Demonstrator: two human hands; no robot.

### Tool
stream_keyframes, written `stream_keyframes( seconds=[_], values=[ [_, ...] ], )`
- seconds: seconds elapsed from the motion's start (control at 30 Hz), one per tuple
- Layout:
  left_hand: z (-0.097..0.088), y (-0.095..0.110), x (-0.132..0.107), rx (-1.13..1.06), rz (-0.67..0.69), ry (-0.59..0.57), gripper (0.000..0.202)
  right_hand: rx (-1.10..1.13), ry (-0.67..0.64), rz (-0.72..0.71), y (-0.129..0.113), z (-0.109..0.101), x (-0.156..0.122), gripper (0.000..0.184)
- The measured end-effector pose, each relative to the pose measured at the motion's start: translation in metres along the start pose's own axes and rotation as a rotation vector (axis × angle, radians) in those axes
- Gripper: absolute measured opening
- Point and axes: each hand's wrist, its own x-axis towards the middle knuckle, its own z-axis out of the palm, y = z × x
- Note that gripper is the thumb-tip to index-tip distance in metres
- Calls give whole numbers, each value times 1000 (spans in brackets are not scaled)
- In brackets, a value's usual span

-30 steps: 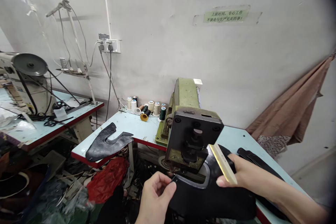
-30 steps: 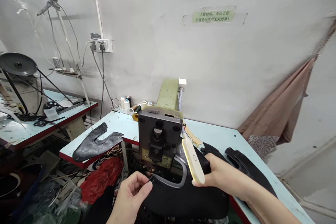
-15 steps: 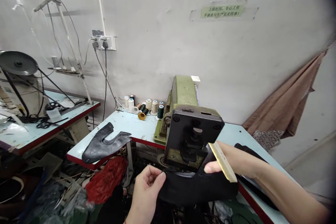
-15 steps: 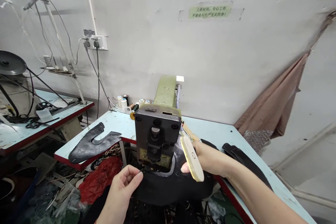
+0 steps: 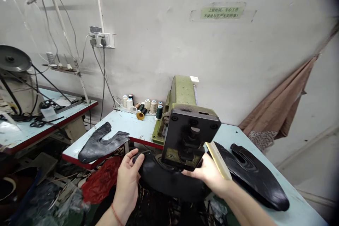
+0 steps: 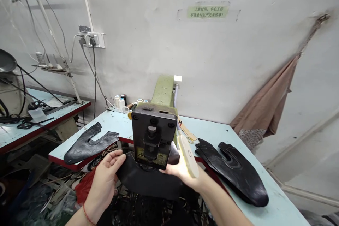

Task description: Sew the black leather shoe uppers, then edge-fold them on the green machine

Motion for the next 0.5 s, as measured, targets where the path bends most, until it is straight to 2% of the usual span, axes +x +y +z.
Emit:
stream_keyframes(
  seconds=[0.07, 0.13, 0.23, 0.27, 0.4, 0.5],
  values=[
    [5, -11, -10, -168, -46, 5, 53, 107, -24, 95, 12, 9, -7, 53],
    [13, -26, -24, -265, -86, -111, 55, 163, -24, 164, 22, 17, -15, 41],
    [26, -47, -42, -270, -100, -325, 61, 202, 95, 168, 38, 33, -24, 39],
    [29, -51, -44, -234, -94, -350, 59, 231, 162, 176, 43, 40, -27, 40],
    [33, -55, -42, -74, -108, -248, 39, 404, 412, 280, 61, 64, -39, 47],
    [30, -45, -38, -81, -99, -264, 32, 536, 426, 264, 59, 67, -40, 50]
  ],
)
